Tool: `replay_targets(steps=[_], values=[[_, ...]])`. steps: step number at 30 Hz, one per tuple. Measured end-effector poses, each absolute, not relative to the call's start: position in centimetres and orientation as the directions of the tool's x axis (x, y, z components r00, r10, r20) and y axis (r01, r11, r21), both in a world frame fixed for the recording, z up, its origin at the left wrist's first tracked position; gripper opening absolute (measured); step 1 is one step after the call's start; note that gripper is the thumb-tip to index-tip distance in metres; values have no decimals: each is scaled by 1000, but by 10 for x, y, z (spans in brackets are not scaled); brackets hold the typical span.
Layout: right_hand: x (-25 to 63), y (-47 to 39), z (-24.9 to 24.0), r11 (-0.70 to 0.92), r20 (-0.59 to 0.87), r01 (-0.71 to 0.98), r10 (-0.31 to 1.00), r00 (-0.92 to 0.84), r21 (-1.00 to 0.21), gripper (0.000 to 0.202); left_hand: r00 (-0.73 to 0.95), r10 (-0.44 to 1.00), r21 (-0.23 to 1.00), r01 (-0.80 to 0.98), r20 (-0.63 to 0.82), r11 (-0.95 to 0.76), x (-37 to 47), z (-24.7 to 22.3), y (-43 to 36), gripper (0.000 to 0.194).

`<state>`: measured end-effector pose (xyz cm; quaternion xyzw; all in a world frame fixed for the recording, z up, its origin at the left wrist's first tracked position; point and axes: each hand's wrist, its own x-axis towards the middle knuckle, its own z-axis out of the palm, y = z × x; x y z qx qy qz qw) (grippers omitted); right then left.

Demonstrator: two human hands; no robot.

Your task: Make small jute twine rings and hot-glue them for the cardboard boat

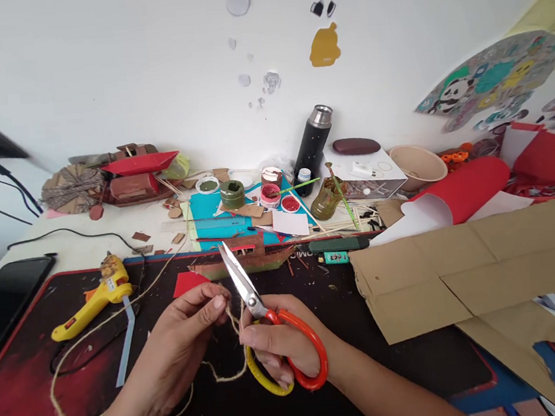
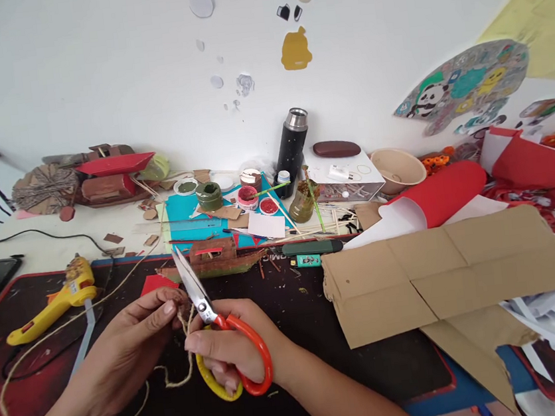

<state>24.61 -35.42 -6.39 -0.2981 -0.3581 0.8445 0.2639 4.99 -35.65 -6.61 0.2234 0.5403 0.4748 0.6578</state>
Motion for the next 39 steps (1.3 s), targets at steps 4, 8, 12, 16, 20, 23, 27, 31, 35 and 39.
replay_targets(steps=[4,8,12,16,20,23,27,31,35,39], values=[[249,-354,-65,-641,-334,-233,633,-698,-731,56,8,867,807,-362,-499,467,52,-69,-357,56],[250,-355,-67,-669,-335,-220,596,-730,-710,53,37,862,800,-354,-506,485,54,-71,-358,53],[250,-355,-68,-688,-357,-211,583,-730,-694,52,79,859,800,-330,-506,501,56,-72,-359,51],[251,-356,-69,-706,-381,-211,580,-720,-676,55,82,859,793,-348,-506,501,57,-73,-360,50],[251,-356,-70,-703,-386,-212,588,-711,-679,56,58,854,786,-365,-516,500,57,-75,-360,50],[251,-357,-72,-694,-384,-213,596,-705,-688,56,42,858,792,-364,-512,490,56,-77,-361,49],[251,-358,-74,-683,-381,-204,601,-703,-701,56,17,862,805,-351,-506,479,53,-79,-362,52],[250,-358,-76,-678,-416,-171,608,-676,-714,58,-32,865,820,-339,-501,462,53,-76,-362,52],[250,-359,-76,-675,-422,-148,601,-678,-723,55,-21,870,828,-320,-492,461,53,-73,-363,52],[249,-360,-76,-678,-428,-149,602,-675,-719,54,-1,867,822,-319,-498,471,52,-74,-365,51]])
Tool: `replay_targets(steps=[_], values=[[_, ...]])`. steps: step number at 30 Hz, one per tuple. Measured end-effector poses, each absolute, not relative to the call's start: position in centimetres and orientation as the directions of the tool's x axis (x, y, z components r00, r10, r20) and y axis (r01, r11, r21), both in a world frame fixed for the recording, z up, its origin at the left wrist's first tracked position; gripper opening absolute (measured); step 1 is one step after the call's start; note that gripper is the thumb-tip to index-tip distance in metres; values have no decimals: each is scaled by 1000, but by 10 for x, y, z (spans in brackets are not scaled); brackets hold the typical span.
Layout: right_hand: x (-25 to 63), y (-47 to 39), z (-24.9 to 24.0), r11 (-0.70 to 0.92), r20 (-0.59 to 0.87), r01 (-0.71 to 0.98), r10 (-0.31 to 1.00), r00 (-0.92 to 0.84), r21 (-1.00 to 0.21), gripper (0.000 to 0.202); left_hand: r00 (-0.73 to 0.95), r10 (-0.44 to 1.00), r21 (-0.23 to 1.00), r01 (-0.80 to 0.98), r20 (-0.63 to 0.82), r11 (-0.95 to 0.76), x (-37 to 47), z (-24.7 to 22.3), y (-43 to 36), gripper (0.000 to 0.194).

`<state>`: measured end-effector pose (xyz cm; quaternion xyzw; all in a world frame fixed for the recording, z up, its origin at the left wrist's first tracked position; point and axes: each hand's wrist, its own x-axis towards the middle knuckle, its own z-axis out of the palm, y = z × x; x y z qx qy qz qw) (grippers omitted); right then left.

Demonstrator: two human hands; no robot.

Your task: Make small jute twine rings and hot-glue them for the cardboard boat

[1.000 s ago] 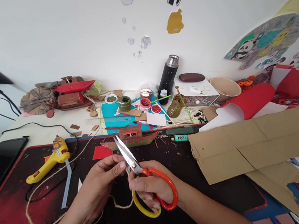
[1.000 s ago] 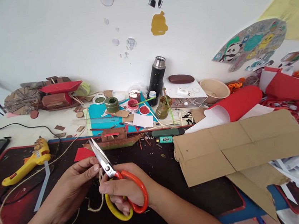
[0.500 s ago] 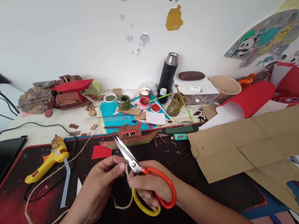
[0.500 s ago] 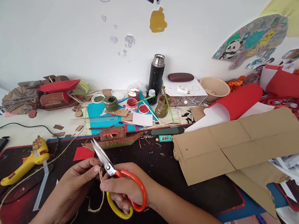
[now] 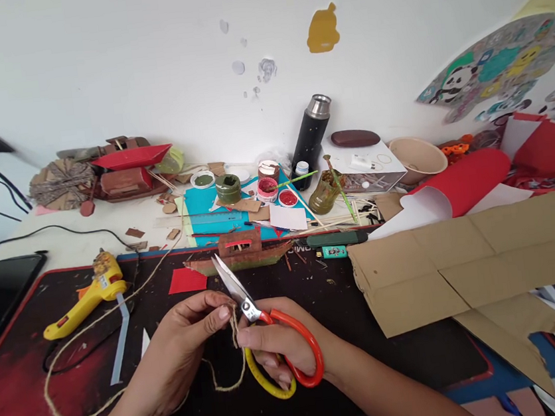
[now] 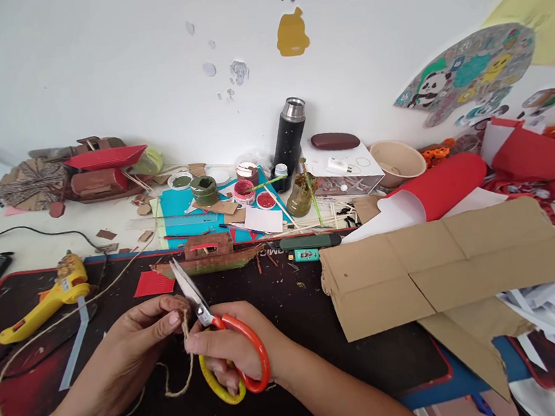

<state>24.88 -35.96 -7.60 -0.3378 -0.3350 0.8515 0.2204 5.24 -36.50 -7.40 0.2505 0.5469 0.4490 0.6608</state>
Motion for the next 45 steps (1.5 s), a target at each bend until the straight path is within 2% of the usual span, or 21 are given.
replay_targets(steps=[16,29,45], values=[[249,-359,-77,-685,-422,-141,584,-693,-715,51,15,876,836,-291,-482,465,51,-79,-364,47],[250,-359,-80,-680,-434,-112,576,-693,-725,53,-11,871,854,-202,-491,479,50,-78,-364,47],[247,-359,-78,-677,-466,-75,577,-670,-732,55,16,887,882,-99,-462,461,44,-75,-366,36]])
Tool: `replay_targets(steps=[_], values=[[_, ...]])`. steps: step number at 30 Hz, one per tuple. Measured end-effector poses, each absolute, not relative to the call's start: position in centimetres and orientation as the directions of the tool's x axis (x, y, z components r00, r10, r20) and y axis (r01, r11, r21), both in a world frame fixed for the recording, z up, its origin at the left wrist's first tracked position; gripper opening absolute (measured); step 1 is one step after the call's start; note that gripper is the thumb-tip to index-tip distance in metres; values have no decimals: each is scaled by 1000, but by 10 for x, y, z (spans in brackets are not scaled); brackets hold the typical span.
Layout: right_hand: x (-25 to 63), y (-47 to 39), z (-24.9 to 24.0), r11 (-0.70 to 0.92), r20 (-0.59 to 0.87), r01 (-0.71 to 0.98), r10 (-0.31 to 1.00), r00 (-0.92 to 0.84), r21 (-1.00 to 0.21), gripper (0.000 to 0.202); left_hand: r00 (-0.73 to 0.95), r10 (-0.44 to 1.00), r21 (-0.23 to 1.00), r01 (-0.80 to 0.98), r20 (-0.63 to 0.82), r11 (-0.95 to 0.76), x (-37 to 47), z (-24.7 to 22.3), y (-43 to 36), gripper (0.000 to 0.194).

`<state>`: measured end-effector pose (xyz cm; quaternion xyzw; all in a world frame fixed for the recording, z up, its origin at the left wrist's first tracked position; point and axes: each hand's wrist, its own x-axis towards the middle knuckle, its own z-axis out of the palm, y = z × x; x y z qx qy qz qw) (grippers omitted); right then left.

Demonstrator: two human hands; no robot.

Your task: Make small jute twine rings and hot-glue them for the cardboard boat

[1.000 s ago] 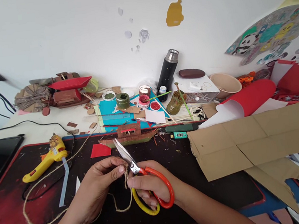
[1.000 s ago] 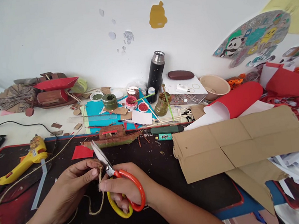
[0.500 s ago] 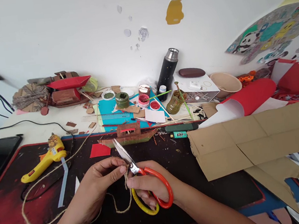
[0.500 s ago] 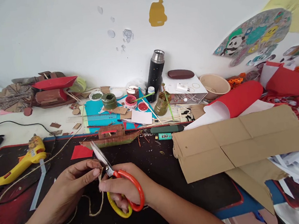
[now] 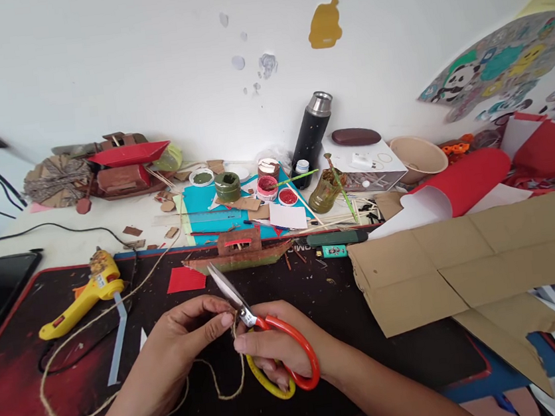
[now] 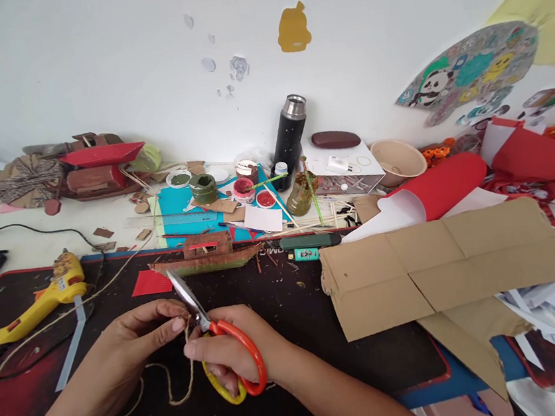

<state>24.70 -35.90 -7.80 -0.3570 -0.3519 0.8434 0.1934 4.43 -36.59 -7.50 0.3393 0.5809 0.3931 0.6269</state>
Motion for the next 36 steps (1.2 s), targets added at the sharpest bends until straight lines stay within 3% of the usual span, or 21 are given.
replay_targets(steps=[25,36], values=[[246,-364,-85,-650,-468,-47,594,-655,-759,57,27,900,893,-112,-436,436,45,-85,-376,34],[246,-360,-93,-583,-426,-221,759,-493,-782,61,36,894,892,-51,-447,448,45,-86,-379,39]])
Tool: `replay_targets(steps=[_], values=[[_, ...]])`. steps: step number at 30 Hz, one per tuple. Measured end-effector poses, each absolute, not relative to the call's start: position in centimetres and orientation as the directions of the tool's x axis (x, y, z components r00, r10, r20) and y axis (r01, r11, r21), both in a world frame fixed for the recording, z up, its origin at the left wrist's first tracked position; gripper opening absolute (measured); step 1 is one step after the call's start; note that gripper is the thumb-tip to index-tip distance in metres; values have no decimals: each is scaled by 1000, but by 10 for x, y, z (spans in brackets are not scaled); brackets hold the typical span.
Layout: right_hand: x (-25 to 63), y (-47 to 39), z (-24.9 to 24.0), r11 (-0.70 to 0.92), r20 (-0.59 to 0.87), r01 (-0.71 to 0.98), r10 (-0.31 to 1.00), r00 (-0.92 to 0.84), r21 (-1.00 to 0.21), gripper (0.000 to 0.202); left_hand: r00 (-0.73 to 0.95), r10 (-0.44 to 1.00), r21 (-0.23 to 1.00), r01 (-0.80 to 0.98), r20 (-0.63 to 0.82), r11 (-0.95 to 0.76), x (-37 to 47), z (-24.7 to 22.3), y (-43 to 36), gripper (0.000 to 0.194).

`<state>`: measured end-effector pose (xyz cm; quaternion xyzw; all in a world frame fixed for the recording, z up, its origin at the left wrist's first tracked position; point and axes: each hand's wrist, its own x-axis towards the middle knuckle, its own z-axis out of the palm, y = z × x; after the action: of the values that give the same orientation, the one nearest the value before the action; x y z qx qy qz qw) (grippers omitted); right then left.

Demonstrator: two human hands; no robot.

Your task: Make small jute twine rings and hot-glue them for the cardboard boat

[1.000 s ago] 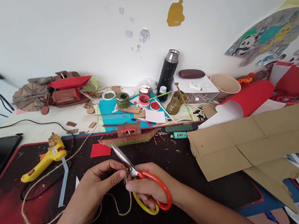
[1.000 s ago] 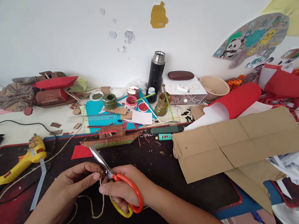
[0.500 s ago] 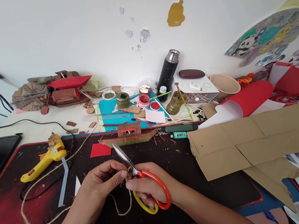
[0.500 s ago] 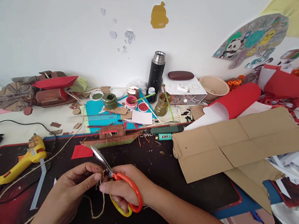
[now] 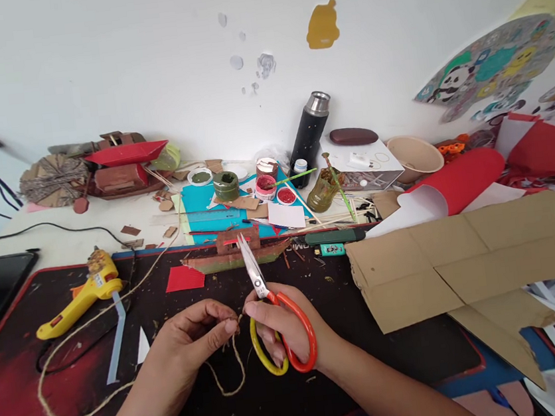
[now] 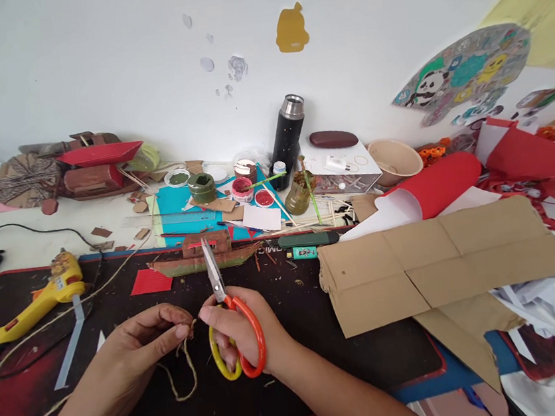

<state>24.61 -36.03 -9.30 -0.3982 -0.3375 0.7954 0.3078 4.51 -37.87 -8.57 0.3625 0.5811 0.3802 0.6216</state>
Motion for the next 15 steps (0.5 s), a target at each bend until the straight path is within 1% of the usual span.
replay_targets(steps=[8,15], values=[[244,-362,-90,-560,-418,-167,756,-503,-811,59,59,883,882,-55,-465,468,47,-89,-379,37],[242,-362,-85,-503,-403,-94,779,-480,-859,48,65,862,861,-48,-503,506,48,-85,-378,42]])
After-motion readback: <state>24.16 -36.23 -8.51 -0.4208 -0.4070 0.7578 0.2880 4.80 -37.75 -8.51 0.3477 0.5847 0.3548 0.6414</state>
